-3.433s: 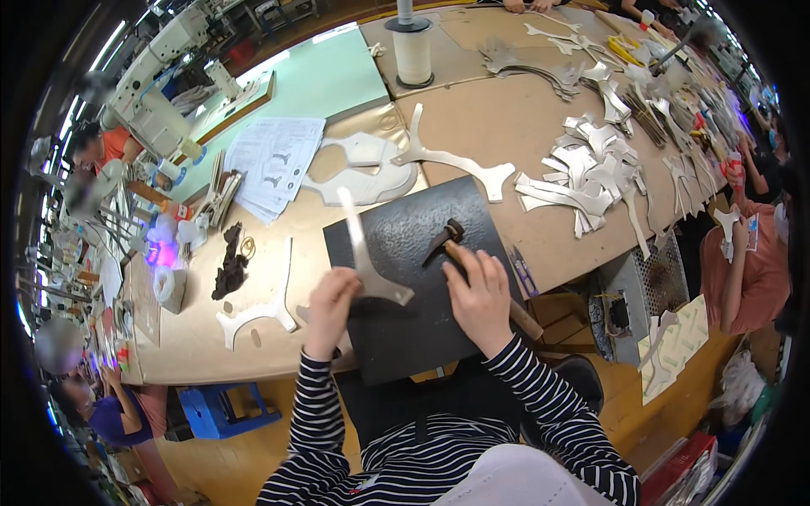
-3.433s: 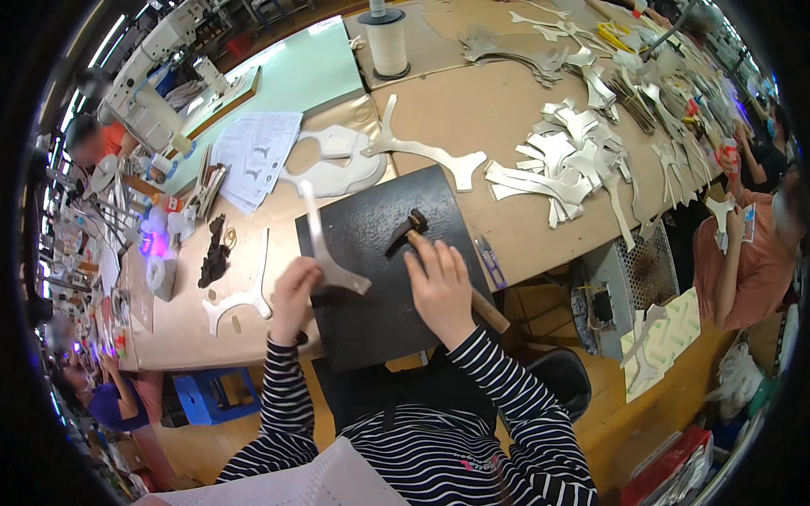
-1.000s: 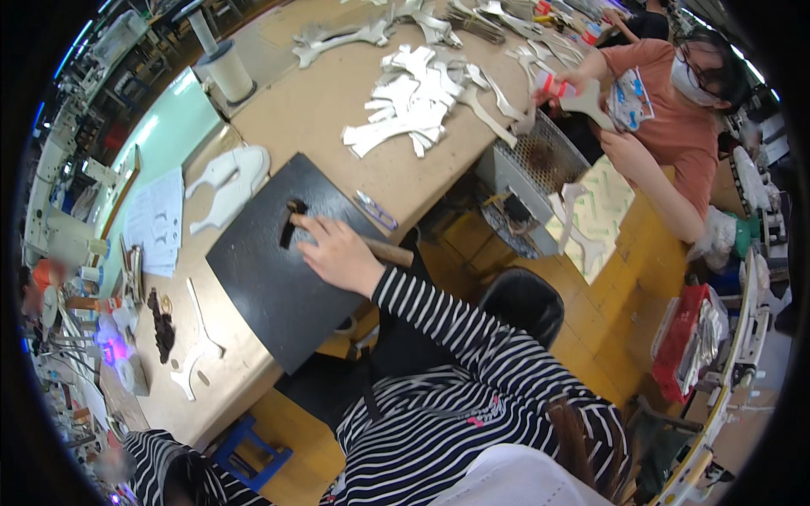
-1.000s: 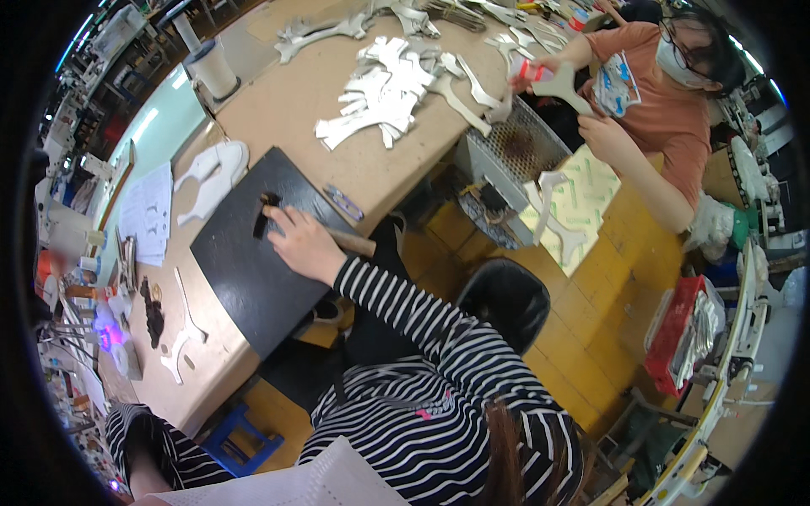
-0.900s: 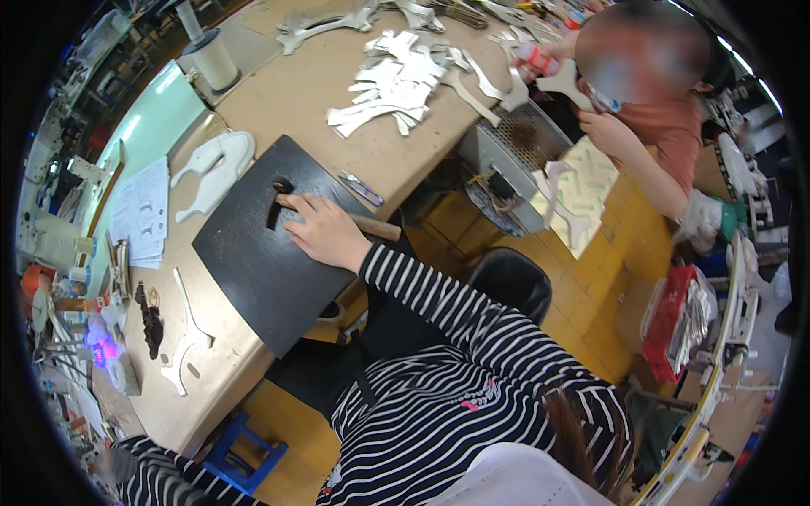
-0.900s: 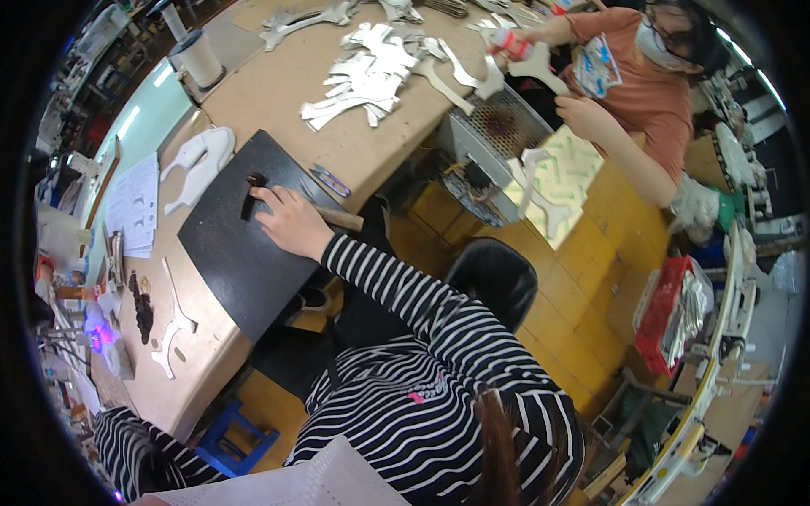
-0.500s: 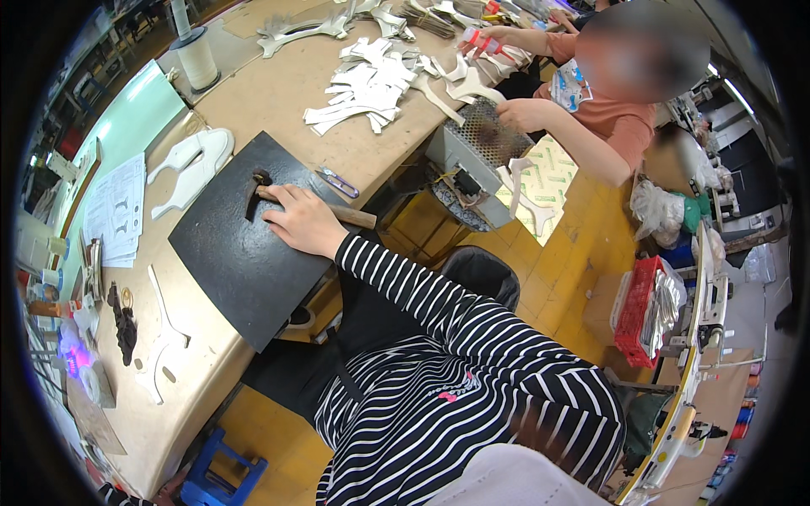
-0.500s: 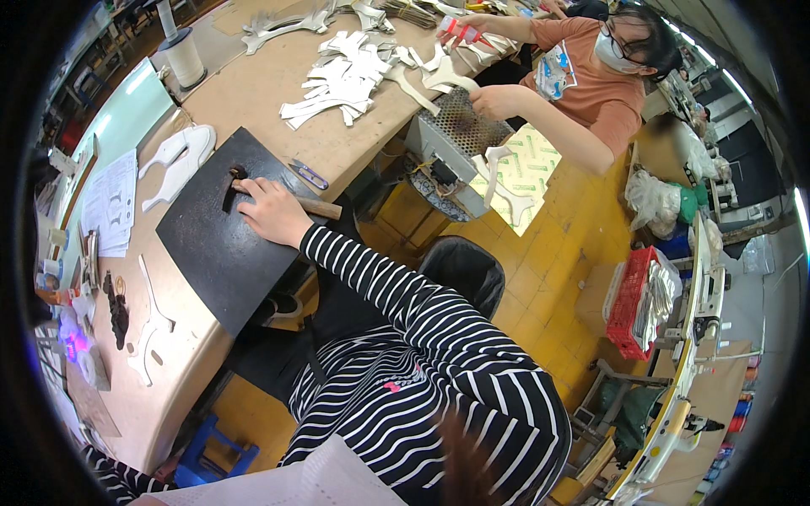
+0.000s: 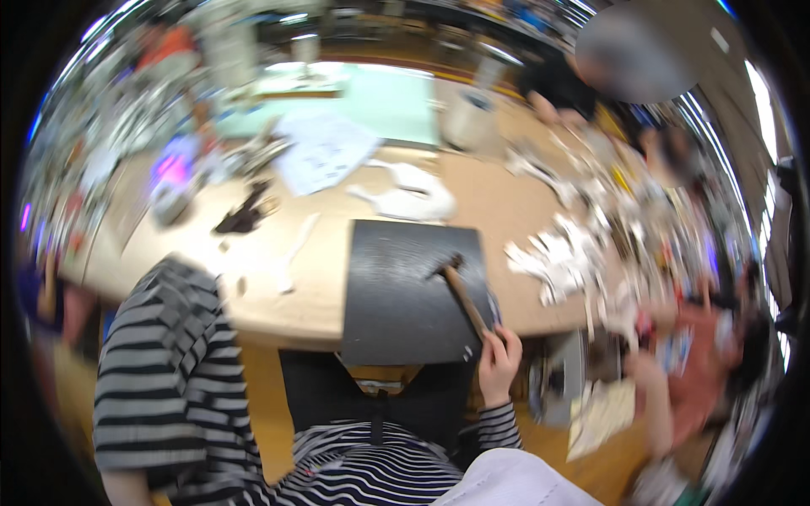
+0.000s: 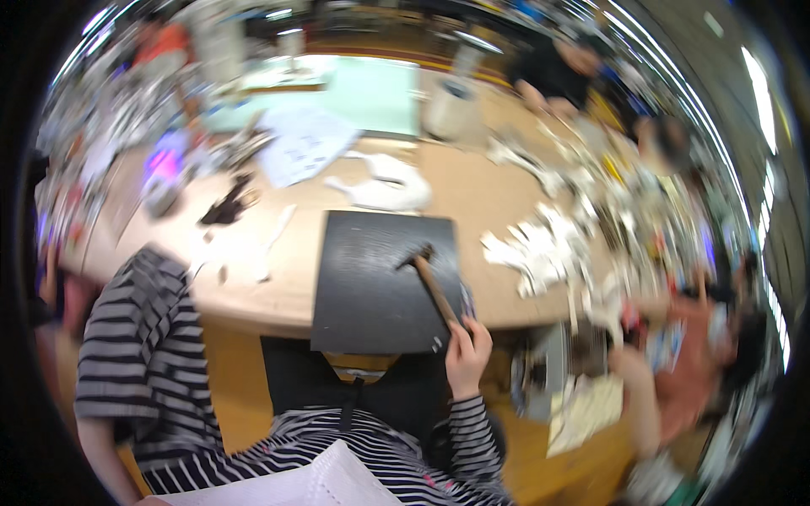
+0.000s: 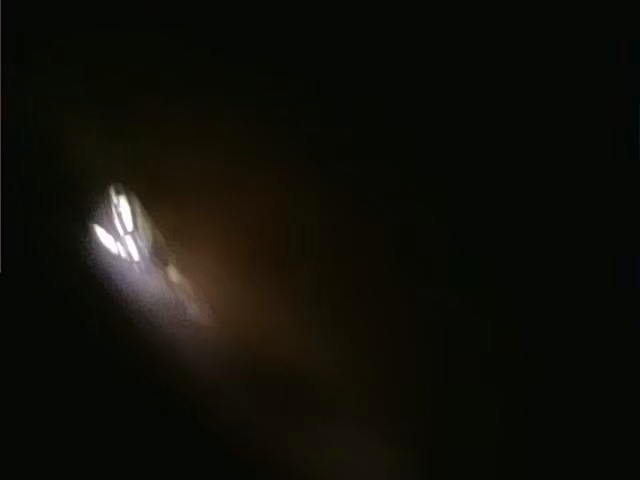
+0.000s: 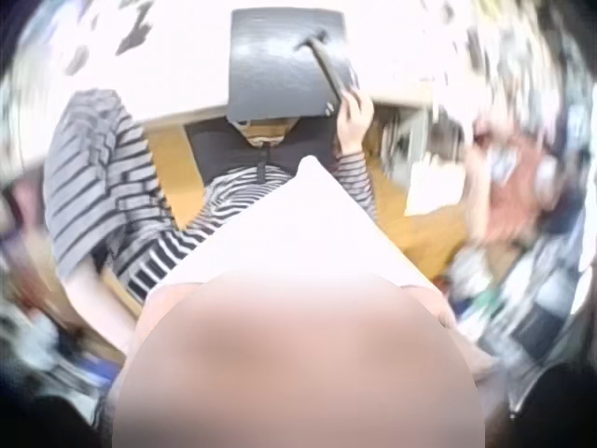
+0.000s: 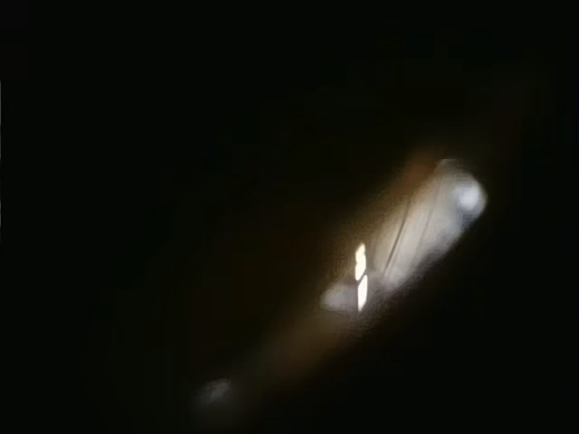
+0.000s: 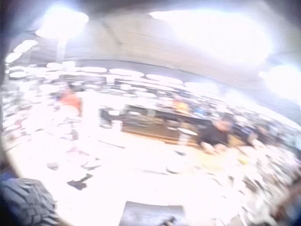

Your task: The person assembles white mask-like components at a workbench. They align and press together cut pieces, use a hammer to tap and secure joints, and handle multiple parts one at a time. Other workers are visible in the background performing similar tasks.

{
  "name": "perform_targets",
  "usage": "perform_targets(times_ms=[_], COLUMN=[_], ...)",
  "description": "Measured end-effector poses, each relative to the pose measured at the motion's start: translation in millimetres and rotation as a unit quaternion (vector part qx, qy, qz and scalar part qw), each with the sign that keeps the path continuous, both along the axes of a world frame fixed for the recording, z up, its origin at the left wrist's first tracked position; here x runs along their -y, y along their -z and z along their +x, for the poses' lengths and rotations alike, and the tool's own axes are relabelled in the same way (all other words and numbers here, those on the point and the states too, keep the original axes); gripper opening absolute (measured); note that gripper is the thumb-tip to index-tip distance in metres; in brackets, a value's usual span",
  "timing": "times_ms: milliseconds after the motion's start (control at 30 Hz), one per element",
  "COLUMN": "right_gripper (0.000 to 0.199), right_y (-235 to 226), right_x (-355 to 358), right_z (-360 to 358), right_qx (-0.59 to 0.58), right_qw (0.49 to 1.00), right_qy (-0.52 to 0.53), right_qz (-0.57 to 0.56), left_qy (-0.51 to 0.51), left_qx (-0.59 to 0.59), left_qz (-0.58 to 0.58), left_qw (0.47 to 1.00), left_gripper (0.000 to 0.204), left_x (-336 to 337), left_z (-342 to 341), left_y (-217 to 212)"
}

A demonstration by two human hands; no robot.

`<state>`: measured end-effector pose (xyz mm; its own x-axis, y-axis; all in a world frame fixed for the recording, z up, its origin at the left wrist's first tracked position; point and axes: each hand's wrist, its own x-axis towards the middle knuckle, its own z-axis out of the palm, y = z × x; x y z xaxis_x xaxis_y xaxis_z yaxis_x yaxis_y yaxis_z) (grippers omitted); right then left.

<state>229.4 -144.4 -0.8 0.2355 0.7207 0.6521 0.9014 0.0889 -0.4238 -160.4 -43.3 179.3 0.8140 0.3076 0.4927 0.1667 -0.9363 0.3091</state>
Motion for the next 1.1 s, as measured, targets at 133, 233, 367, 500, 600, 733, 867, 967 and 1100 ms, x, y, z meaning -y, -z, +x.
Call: perform_targets(times_ms=[133,233,367,500,600,733,867,967,1100], right_gripper=[0.021,0.021,0.025,0.03,0.029,0.027,0.026,0.027,0.029], right_y=[5.0,6.2,2.0,-2.1,-3.7,-4.7,-5.5,-6.7,-9.4], right_x=[-19.7,-42.0,-64.8,-74.7,-76.3,-77.1,-79.2,-80.2,-81.4], right_z=[-14.1,-32.5,-59.2,-77.4,-79.8,-78.6,-80.4,-80.8,-78.6], right_qx=[-0.019,-0.042,-0.013,0.007,0.049,0.031,0.02,0.015,-0.01], right_qw=[0.998,0.988,0.968,0.96,0.957,0.956,0.957,0.958,0.96], right_qy=[-0.066,-0.141,-0.221,-0.216,-0.202,-0.201,-0.197,-0.202,-0.204], right_qz=[-0.017,-0.045,-0.116,-0.178,-0.203,-0.21,-0.21,-0.205,-0.193], left_qy=[0.054,0.071,-0.064,-0.423,-0.465,-0.456,-0.427,-0.394,-0.363], left_qx=[0.028,0.079,0.187,0.19,-0.037,-0.031,-0.061,-0.005,0.061], left_qz=[-0.021,-0.04,-0.096,-0.253,-0.142,-0.213,-0.245,-0.326,-0.282], left_qw=[0.998,0.994,0.975,0.849,0.873,0.864,0.868,0.859,0.886], left_gripper=[0.035,0.036,0.038,0.047,0.058,0.044,0.029,0.022,0.015], left_x=[18.2,22.8,-12.7,-107.5,-120.5,-125.1,-135.9,-140.3,-151.9], left_z=[-5.6,-21.4,-57.9,-69.4,-95.8,-106.4,-108.7,-99.5,-69.5], left_y=[-31.5,-60.3,-44.6,85.3,177.7,221.2,202.0,184.9,150.2])
